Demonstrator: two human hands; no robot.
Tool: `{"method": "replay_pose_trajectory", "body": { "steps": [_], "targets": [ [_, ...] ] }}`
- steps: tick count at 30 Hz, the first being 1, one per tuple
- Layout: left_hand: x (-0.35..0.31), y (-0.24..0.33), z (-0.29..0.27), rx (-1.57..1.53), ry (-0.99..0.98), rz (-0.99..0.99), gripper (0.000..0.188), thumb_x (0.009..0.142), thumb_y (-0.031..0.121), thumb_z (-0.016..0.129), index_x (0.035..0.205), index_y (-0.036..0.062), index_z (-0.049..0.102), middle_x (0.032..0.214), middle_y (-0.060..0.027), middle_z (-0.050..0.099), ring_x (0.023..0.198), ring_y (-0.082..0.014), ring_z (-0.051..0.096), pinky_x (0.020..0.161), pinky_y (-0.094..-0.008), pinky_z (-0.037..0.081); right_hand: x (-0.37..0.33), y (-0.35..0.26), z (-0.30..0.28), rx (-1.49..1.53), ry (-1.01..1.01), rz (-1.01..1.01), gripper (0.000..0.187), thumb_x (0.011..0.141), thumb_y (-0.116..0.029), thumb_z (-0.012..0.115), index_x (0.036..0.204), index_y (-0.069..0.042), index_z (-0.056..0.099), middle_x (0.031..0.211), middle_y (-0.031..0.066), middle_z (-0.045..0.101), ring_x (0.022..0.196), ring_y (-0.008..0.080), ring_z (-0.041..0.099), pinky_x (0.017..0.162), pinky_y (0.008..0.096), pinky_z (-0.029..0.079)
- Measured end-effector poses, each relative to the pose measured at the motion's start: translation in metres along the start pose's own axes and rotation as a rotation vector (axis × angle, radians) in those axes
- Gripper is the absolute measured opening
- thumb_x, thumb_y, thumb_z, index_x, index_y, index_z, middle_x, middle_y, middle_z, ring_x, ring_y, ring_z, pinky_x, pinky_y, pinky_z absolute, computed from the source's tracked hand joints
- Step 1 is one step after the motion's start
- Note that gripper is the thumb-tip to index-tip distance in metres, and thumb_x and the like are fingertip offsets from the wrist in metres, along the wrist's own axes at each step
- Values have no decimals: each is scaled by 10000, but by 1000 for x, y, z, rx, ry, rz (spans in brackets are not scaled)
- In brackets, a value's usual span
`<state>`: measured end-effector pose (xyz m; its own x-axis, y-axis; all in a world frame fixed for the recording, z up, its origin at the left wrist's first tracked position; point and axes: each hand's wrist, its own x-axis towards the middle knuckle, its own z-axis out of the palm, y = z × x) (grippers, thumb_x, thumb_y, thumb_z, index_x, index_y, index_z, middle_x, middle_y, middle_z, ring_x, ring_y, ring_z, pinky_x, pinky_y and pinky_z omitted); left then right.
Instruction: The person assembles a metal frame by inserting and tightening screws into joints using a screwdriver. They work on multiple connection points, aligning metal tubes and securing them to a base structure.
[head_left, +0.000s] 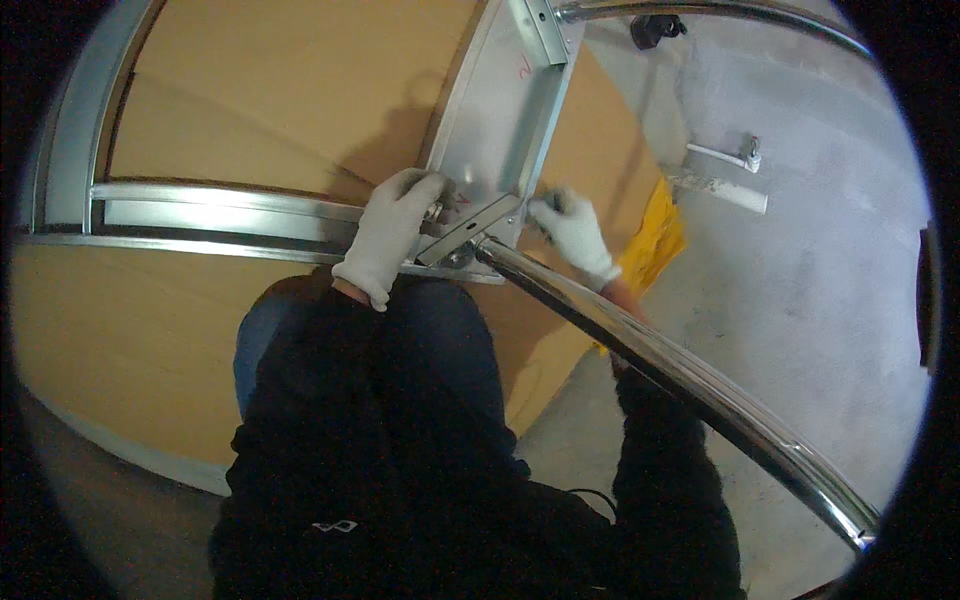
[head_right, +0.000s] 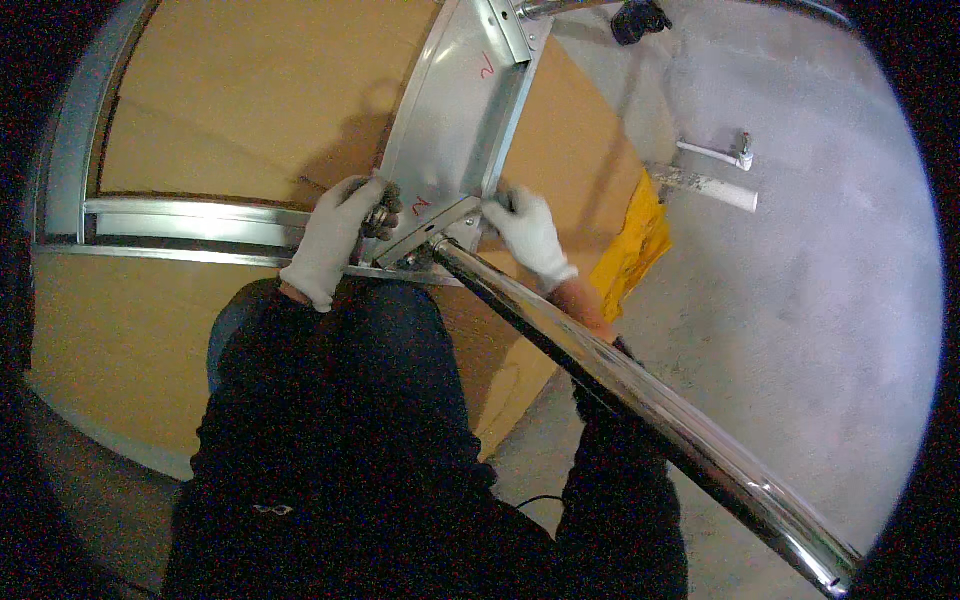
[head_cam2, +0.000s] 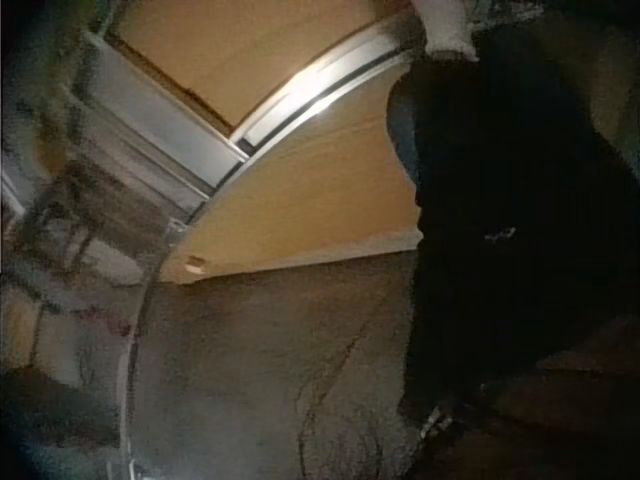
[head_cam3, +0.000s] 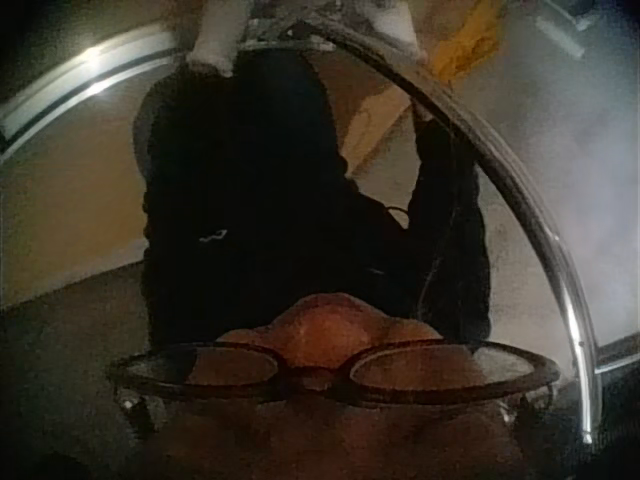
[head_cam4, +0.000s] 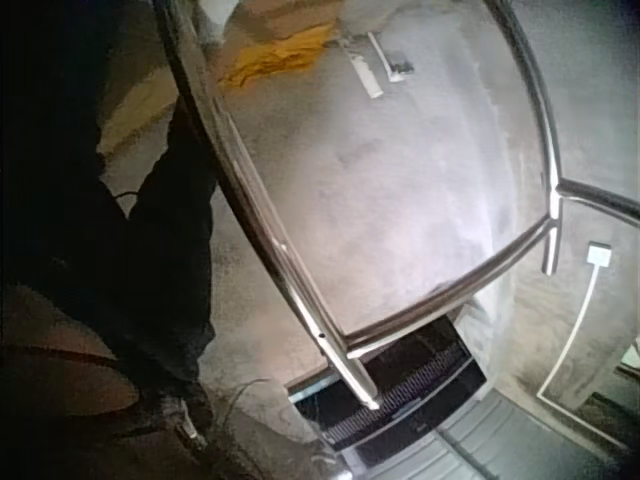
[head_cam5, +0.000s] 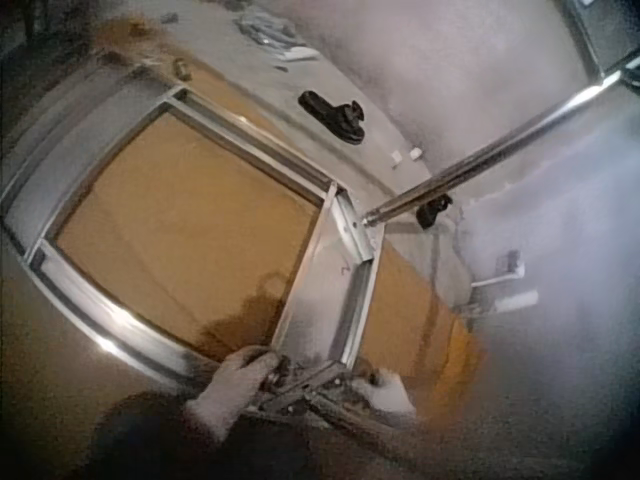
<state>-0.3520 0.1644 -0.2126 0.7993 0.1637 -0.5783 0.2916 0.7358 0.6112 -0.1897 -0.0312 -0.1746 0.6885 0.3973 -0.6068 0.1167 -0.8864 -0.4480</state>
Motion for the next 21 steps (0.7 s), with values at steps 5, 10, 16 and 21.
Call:
{"method": "replay_pose_trajectory", "body": {
  "steps": [5, 10, 16, 21],
  "targets": [
    [-2, -1, -6, 27, -27, 53, 385, 888, 305, 525, 1039, -44, 587, 935, -83, 615, 858, -140, 559, 778, -265, 441, -71, 58, 51, 851, -10, 454, 178, 859, -214, 618, 935, -53, 607, 716, 19, 607, 565, 98, 524, 514, 229, 416],
    [-2, -4, -6, 7, -20, 48, 375, 894, 300, 516, 1032, -40, 591, 933, -81, 616, 848, -144, 565, 757, -267, 453, -89, 44, 86, 957, 138, 592, 177, 881, -235, 591, 950, -72, 594, 743, 27, 579, 577, 114, 518, 465, 228, 372],
    [3, -9, -9, -35, -43, 34, 368, 899, 298, 512, 1026, -38, 593, 916, -76, 616, 815, -140, 572, 733, -272, 462, -79, 60, 99, 1145, 160, 521, 147, 890, -194, 568, 943, -59, 592, 724, 21, 568, 560, 106, 507, 446, 214, 356],
    [2, -9, -9, -15, -32, 46, 358, 899, 290, 510, 1023, -36, 591, 912, -73, 613, 802, -137, 571, 726, -273, 463, -77, 60, 99, 1200, 170, 524, 128, 899, -146, 544, 947, -35, 585, 718, 17, 560, 566, 87, 502, 451, 188, 364]
  ]
}}
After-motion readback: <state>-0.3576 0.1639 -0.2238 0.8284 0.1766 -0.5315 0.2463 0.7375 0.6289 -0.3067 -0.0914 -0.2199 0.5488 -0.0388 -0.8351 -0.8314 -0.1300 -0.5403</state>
